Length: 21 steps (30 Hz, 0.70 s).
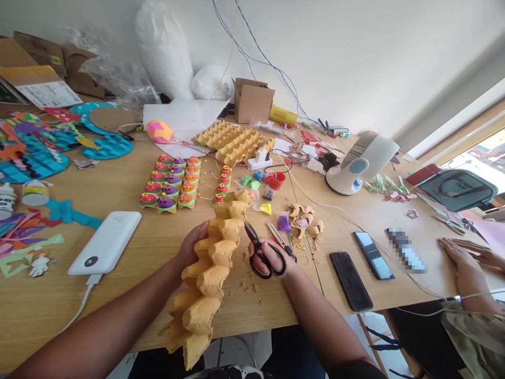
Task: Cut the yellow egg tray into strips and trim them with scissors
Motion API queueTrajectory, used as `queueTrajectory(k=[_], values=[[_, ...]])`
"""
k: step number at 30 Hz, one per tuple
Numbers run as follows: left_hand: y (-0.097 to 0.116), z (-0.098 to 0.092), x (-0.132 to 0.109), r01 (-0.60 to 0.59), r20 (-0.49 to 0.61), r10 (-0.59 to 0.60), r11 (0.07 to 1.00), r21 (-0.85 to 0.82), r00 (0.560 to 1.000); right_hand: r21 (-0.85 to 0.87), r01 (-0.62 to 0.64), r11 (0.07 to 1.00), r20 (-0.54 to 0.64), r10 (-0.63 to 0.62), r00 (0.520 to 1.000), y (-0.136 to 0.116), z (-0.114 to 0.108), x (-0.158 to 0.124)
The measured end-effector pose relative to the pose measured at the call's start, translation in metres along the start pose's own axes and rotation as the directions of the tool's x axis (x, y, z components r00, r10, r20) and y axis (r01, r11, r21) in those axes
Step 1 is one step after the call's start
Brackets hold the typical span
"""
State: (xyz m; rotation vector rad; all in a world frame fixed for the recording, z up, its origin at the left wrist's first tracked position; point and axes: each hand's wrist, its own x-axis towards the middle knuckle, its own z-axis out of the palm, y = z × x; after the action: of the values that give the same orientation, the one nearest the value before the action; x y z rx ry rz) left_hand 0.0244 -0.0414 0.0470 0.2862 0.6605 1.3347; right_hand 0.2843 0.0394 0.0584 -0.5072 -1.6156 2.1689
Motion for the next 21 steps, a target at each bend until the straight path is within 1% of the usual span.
queueTrajectory(k=[4,8,12,14,18,21], values=[[0.005,0.001,-0.003,0.053,0.021,-0.054,0.998,0.043,0.998,0.052,-0.018,0.998,0.002,0.018,1.0,-0.002,-0.002,-0.003],[0.007,0.003,-0.005,0.021,0.005,-0.021,0.997,0.075,1.0,0.129,-0.089,0.988,0.062,0.082,0.995,0.0,-0.008,-0.005],[0.008,0.005,-0.007,0.053,-0.003,-0.053,0.995,0.087,0.999,0.13,-0.153,0.98,0.099,0.14,0.985,0.006,-0.015,-0.002],[0.009,0.007,-0.007,0.072,-0.008,-0.072,0.993,0.091,0.997,0.125,-0.154,0.98,0.104,0.141,0.985,0.01,-0.016,0.0],[0.008,0.011,-0.008,0.067,-0.02,-0.065,0.992,0.103,0.998,0.133,-0.116,0.984,0.072,0.107,0.992,0.01,-0.013,0.001],[0.01,0.011,-0.008,0.067,-0.043,-0.063,0.991,0.112,0.997,0.144,-0.085,0.986,-0.007,0.087,0.996,0.006,-0.008,0.0]])
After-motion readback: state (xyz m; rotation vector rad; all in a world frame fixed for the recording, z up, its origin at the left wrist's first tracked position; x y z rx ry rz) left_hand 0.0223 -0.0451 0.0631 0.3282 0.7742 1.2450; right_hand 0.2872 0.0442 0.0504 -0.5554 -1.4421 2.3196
